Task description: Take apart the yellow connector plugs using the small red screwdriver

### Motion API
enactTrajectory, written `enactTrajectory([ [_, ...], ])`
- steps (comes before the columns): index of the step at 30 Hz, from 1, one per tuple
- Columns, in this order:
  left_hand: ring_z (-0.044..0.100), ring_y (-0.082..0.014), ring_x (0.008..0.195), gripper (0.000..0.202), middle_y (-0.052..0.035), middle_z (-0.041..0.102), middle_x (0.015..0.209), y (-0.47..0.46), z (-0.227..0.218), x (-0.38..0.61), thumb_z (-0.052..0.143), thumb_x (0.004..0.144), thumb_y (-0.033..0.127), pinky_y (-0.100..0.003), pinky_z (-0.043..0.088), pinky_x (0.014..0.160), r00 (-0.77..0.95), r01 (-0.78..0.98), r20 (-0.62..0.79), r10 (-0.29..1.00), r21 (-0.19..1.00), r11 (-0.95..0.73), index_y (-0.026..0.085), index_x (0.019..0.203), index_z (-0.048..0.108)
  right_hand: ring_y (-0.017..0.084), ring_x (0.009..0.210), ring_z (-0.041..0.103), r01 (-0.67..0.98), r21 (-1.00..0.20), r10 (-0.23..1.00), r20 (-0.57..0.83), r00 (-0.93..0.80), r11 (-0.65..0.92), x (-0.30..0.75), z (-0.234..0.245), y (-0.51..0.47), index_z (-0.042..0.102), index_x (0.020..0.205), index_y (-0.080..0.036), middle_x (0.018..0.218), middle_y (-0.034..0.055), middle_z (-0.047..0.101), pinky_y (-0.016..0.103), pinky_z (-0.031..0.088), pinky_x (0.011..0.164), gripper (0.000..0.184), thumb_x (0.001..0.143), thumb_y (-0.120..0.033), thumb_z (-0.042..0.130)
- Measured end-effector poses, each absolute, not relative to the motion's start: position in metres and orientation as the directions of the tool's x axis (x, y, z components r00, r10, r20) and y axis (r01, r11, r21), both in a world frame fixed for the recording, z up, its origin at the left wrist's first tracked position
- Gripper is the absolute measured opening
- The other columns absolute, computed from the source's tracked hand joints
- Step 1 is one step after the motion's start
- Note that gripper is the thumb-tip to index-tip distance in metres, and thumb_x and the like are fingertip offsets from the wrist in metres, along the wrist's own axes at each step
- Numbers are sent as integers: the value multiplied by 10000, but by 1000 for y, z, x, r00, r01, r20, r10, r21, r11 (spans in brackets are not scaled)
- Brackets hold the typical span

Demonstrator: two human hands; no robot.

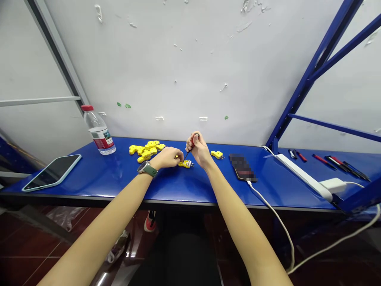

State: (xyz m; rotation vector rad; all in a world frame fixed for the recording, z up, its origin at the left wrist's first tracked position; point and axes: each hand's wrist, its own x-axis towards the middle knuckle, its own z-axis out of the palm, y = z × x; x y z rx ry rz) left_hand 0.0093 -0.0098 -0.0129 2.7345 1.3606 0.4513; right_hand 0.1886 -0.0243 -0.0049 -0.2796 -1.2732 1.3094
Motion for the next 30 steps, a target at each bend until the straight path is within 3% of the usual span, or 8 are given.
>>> enactTrajectory([
  [5,666,-209,896,188,-26,714,1042,-12,-15,9,609,850,305,-311,431,797,672,689,235,702,149,-709,253,954,757,125,586,394,-482,-802,835,502,-224,353,190,-2,-25,454,880,-270,684,-56,403,269,399,565,534,798,-691,772],
  [8,642,-209,892,298,-41,658,1069,-11,-18,8,653,867,490,-325,420,815,698,670,213,683,141,-729,244,1015,735,121,571,402,-476,-801,833,507,-221,361,192,-3,-23,440,924,-282,695,-58,441,260,373,544,521,821,-684,754],
  [13,629,-226,936,423,-43,631,1078,-10,-18,7,676,850,629,-341,396,846,707,670,174,686,148,-728,245,1025,718,117,543,394,-475,-801,828,511,-229,364,193,-6,-20,394,963,-302,730,-63,498,253,329,524,540,826,-689,745],
  [20,628,-242,951,506,-48,668,1081,-14,-17,14,738,796,644,-320,377,775,698,669,199,688,163,-726,219,1054,640,125,634,504,-479,-788,810,539,-231,387,192,-6,-20,443,953,-286,824,-40,525,268,438,570,504,819,-635,780],
  [25,652,-215,875,306,-26,708,957,-13,-20,19,732,838,487,-313,367,729,690,657,246,681,183,-732,206,882,619,133,679,531,-438,-799,806,544,-235,411,193,-7,-19,503,960,-274,840,-29,538,285,489,610,490,811,-654,774],
  [30,652,-187,759,258,-14,710,840,-15,-18,20,740,811,418,-300,384,682,697,632,254,671,224,-742,198,767,614,135,666,558,-434,-789,776,573,-263,436,196,-7,-19,551,987,-274,819,-29,562,306,529,641,426,855,-628,748],
])
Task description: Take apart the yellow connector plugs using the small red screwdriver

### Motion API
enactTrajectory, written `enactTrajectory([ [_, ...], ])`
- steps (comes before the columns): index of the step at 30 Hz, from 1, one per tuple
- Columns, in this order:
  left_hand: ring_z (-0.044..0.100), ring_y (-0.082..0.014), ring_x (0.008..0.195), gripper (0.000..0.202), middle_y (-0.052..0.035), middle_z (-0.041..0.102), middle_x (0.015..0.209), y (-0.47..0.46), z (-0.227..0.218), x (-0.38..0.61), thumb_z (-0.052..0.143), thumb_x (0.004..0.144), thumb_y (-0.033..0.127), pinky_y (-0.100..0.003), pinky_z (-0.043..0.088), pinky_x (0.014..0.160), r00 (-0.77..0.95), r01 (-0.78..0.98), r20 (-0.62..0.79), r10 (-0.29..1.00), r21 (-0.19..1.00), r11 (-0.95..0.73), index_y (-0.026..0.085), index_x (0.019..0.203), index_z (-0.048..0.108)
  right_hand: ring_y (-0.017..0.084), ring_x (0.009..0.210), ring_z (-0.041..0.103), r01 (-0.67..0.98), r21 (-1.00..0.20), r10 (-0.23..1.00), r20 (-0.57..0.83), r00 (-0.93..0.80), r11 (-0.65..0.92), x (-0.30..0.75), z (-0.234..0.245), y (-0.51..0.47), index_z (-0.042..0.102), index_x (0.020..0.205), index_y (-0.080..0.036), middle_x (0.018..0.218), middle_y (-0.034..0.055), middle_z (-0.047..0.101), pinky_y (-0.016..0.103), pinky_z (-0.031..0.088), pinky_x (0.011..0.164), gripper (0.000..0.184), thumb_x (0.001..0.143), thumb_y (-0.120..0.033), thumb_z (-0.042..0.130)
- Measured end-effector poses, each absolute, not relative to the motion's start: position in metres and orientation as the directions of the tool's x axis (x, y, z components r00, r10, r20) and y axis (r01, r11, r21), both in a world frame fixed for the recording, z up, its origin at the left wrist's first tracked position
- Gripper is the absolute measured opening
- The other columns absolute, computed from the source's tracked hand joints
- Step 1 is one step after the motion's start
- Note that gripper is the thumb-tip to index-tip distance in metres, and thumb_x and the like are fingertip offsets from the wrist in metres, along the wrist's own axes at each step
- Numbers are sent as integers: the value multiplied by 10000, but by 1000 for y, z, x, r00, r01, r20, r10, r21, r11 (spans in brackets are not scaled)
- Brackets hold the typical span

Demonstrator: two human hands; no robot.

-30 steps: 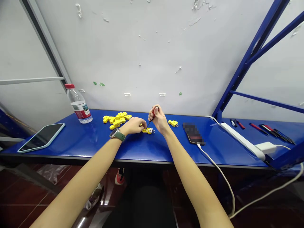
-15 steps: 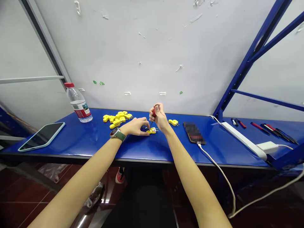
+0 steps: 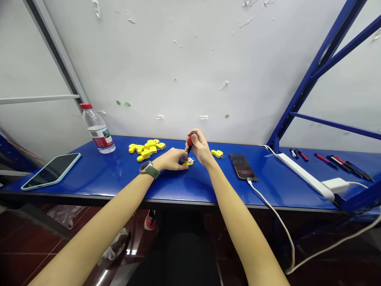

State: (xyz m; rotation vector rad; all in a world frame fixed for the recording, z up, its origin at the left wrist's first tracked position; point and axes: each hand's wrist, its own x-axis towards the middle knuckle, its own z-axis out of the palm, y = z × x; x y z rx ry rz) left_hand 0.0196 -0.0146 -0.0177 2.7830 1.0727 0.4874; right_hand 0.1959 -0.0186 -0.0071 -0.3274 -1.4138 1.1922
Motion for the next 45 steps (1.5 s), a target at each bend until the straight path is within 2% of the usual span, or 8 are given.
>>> enactTrajectory([
  [7,646,-182,746,247,-29,717,838,-16,-18,22,766,756,408,-286,452,668,740,549,215,637,353,-758,189,797,660,127,579,456,-457,-800,774,553,-309,389,195,0,-29,646,1156,-255,717,-31,531,307,498,588,465,875,-617,731],
  [12,643,-183,764,200,-26,715,865,-14,-21,22,747,754,345,-295,479,686,758,507,193,623,425,-750,191,817,636,134,559,394,-476,-826,831,473,-292,303,194,0,-31,627,1116,-266,697,-34,454,292,417,525,404,914,-614,663],
  [15,641,-214,892,168,-46,696,965,-12,-22,20,730,757,312,-320,496,783,767,503,219,603,379,-777,194,840,644,119,526,336,-487,-822,853,456,-255,294,193,-2,-30,548,1017,-288,666,-60,412,263,352,493,420,879,-663,679],
  [19,578,-298,1145,203,-77,660,1155,-10,-23,20,746,738,309,-406,447,983,752,552,242,613,278,-786,209,906,689,82,526,357,-498,-810,834,482,-268,309,190,-4,-29,445,831,-249,708,-63,453,243,361,502,498,801,-571,823],
  [26,659,-254,958,222,-40,733,949,-13,-20,21,727,795,391,-400,423,980,735,599,175,655,284,-749,208,920,719,130,674,594,-477,-787,858,500,-119,392,197,-7,-18,584,766,-222,707,-37,560,310,536,725,460,680,-510,933],
  [32,682,-257,1014,282,-31,766,1007,-15,-19,21,792,753,414,-361,458,986,735,578,164,658,356,-735,221,955,754,174,717,613,-403,-848,788,495,-366,345,199,-3,-27,722,887,-183,798,35,632,354,530,725,481,749,-629,837],
  [39,693,-249,967,273,-30,763,1001,-17,-19,22,800,740,344,-355,510,924,729,575,160,665,383,-723,218,978,753,123,542,362,-480,-850,801,435,-410,216,182,1,-40,593,1013,-264,656,-56,376,280,394,541,408,879,-638,684],
  [45,704,-227,956,265,-27,777,1003,-13,-21,20,791,755,369,-330,511,927,741,559,155,654,398,-727,216,970,758,123,627,463,-497,-817,801,493,-339,293,187,-3,-35,488,860,-256,748,-35,502,274,441,611,471,784,-561,838],
])
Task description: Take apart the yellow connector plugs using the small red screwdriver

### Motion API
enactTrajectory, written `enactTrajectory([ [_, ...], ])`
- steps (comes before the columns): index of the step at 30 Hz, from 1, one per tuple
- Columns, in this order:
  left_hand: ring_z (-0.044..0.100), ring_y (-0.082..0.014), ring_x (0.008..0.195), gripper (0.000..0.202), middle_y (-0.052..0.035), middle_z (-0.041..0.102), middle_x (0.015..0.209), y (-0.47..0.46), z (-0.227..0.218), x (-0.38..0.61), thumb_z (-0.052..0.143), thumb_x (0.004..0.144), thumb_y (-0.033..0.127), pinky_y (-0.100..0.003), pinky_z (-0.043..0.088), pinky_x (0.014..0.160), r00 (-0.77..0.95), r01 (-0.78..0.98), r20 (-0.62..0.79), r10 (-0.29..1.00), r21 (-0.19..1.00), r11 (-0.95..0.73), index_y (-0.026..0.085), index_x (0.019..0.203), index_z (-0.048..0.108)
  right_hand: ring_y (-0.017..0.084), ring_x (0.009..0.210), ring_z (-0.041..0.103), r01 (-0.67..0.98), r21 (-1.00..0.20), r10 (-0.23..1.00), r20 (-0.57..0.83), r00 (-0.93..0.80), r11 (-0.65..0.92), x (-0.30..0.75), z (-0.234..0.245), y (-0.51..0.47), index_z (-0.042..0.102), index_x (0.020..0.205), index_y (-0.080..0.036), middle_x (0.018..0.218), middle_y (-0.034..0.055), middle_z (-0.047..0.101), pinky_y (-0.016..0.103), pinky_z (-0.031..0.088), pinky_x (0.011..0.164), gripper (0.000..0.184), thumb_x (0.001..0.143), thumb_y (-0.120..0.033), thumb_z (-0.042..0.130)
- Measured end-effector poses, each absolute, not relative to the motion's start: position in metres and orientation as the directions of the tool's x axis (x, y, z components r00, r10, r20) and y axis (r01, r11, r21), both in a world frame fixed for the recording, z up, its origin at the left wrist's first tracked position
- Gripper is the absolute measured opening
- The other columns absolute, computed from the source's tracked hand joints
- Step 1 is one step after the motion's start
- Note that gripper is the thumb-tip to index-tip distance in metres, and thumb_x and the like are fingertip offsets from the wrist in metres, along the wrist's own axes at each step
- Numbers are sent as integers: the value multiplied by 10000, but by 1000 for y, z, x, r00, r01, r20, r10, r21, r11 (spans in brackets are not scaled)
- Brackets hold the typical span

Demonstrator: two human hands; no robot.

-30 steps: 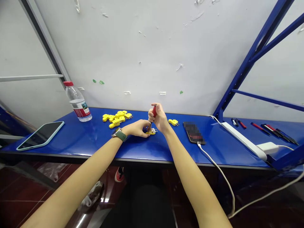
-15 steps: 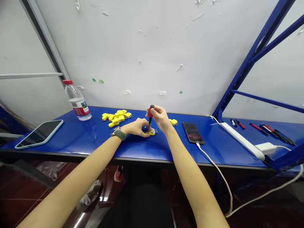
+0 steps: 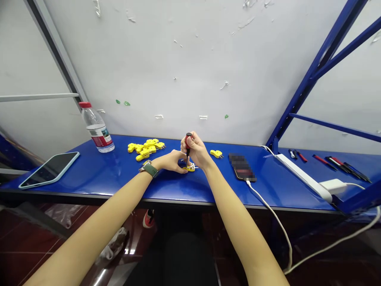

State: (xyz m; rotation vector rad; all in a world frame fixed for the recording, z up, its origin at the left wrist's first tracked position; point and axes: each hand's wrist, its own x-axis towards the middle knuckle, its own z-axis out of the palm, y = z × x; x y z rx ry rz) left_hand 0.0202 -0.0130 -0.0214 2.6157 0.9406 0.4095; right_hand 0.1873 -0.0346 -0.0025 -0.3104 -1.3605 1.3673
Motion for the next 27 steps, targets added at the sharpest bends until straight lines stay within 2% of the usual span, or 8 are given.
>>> enactTrajectory([
  [3,708,-235,963,283,-35,777,999,-13,-21,20,787,762,385,-331,517,912,738,571,136,661,396,-719,218,988,764,151,704,530,-464,-832,800,488,-349,305,191,-3,-33,604,891,-229,821,8,565,308,475,656,485,769,-651,809],
  [5,706,-237,987,291,-36,773,1023,-14,-22,20,785,762,370,-329,521,917,742,558,145,655,406,-723,219,1009,757,147,663,496,-433,-855,783,468,-410,284,191,-3,-34,655,928,-213,765,3,531,311,461,632,486,791,-663,778],
  [8,701,-242,981,318,-47,767,1043,-13,-25,21,791,750,348,-340,533,914,734,554,169,658,413,-723,209,1031,739,128,583,397,-421,-871,755,449,-478,251,187,-1,-39,672,990,-211,665,-35,421,293,414,581,461,846,-645,725],
  [11,700,-243,946,333,-60,760,1046,-10,-30,21,787,743,332,-344,549,865,715,563,177,677,428,-707,200,1042,729,122,547,343,-428,-871,756,446,-479,243,182,-1,-43,630,1025,-232,631,-55,371,276,375,545,511,862,-715,657],
  [15,704,-227,966,275,-40,763,1048,-8,-30,20,760,772,335,-326,540,886,753,503,180,633,463,-730,215,1018,733,116,556,399,-447,-840,771,495,-401,307,182,-2,-41,526,957,-272,676,-55,474,257,381,547,447,817,-606,789],
  [19,712,-230,935,242,-31,772,1008,-13,-22,22,770,772,365,-338,518,900,748,539,158,644,421,-729,211,956,734,152,699,543,-463,-805,795,533,-290,371,188,-3,-33,572,875,-237,800,11,588,297,470,635,430,831,-614,775],
  [22,711,-235,947,238,-29,771,1006,-15,-19,23,765,776,374,-334,511,882,741,565,147,655,391,-726,215,950,731,141,602,473,-482,-818,819,490,-299,313,190,-2,-32,623,911,-231,700,-13,495,312,449,591,416,871,-635,715],
  [27,703,-222,935,251,-28,761,1010,-15,-20,22,775,765,381,-304,512,827,732,564,141,666,423,-709,215,945,719,115,483,274,-490,-839,826,439,-354,236,185,3,-40,585,956,-265,570,-78,308,284,340,519,416,900,-673,645],
])
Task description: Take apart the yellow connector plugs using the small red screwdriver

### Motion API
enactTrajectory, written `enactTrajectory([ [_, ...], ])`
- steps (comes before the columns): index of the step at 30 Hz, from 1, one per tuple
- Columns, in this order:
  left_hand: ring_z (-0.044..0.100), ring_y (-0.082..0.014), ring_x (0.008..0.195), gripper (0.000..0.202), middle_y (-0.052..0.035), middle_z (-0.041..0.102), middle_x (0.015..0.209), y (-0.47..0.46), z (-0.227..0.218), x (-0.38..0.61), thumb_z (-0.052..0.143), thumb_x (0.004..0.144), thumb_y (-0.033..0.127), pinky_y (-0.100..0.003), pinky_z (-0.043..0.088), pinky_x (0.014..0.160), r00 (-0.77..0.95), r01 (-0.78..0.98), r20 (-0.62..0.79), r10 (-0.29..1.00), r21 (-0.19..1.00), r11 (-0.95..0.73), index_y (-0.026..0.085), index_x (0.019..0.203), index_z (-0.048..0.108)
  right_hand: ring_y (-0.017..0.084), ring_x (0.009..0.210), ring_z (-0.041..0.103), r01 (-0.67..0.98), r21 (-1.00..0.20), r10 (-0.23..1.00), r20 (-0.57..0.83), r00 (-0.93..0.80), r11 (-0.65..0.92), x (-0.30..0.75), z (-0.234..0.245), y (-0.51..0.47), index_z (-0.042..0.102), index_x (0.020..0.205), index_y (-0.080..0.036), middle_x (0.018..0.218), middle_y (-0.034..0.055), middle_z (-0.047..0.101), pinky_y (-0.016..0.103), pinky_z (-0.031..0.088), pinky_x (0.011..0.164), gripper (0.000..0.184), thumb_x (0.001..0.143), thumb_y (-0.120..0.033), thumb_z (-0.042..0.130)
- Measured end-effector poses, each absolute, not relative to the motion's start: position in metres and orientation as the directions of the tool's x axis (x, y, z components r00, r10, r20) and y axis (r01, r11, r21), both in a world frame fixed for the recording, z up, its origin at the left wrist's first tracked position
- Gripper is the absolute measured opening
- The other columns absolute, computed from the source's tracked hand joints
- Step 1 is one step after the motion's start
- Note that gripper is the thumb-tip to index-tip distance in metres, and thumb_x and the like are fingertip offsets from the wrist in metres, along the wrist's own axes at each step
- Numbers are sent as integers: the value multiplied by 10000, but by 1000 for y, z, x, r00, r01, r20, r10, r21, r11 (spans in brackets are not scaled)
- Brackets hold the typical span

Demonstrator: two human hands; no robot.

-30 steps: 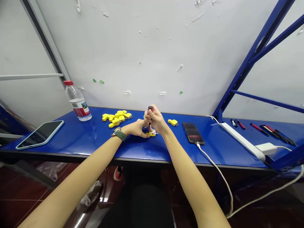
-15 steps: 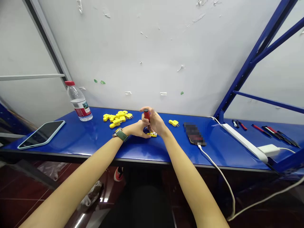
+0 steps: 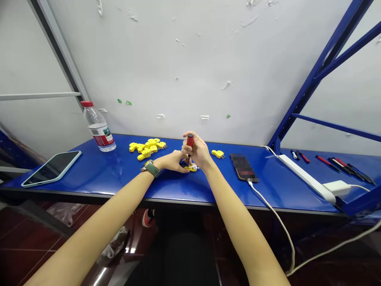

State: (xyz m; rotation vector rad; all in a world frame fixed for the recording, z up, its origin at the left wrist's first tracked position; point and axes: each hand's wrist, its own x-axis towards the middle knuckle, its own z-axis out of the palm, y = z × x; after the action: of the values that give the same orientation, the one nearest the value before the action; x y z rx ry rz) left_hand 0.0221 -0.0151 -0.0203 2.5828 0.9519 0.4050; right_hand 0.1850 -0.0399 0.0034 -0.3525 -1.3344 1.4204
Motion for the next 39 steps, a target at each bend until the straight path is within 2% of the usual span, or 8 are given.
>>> enactTrajectory([
  [4,692,-207,907,235,-18,763,980,-13,-21,21,779,772,385,-297,496,820,745,542,152,649,428,-723,211,916,716,107,481,280,-483,-834,816,461,-348,266,186,2,-40,522,943,-279,573,-93,319,269,338,516,466,840,-688,721],
  [8,684,-201,875,274,-18,766,949,-10,-22,21,800,766,445,-291,474,801,746,537,151,648,440,-720,209,889,735,126,625,504,-488,-805,824,502,-261,336,189,-3,-32,503,875,-259,750,-33,549,279,423,588,498,768,-616,833],
  [11,684,-205,862,326,-24,767,929,-9,-22,21,826,744,482,-289,468,784,740,547,141,657,442,-711,202,893,750,154,712,562,-475,-805,831,505,-235,355,189,-5,-28,587,882,-234,797,3,568,301,455,633,479,796,-663,783],
  [20,677,-202,854,372,-12,760,898,-12,-21,20,864,704,526,-291,452,779,731,552,145,666,448,-703,207,845,736,109,495,293,-529,-810,819,469,-329,252,186,2,-39,556,950,-276,607,-81,310,276,355,526,420,865,-657,710],
  [24,676,-195,829,356,-10,763,893,-10,-22,20,857,714,515,-285,451,773,745,528,157,648,455,-717,208,853,744,104,562,410,-537,-785,812,512,-281,309,187,-1,-36,504,859,-258,671,-64,429,261,404,570,440,791,-513,856],
  [30,692,-206,875,317,-19,773,928,-10,-22,21,834,749,492,-282,468,802,770,497,160,617,455,-739,213,881,761,154,694,544,-474,-822,840,475,-264,316,189,-4,-29,657,957,-218,793,13,545,319,486,661,386,918,-601,675],
  [34,686,-203,857,324,-19,767,918,-10,-22,21,832,749,494,-280,472,786,769,501,158,620,454,-737,210,885,756,141,585,456,-505,-814,847,462,-264,287,190,-2,-31,626,1056,-260,691,-34,460,313,454,613,330,952,-573,629],
  [39,673,-186,831,320,-11,757,901,-9,-23,21,817,765,497,-272,461,769,777,498,158,610,438,-748,205,872,741,101,484,262,-543,-804,822,467,-324,243,190,0,-36,533,894,-270,592,-90,263,262,363,533,398,894,-634,695],
])
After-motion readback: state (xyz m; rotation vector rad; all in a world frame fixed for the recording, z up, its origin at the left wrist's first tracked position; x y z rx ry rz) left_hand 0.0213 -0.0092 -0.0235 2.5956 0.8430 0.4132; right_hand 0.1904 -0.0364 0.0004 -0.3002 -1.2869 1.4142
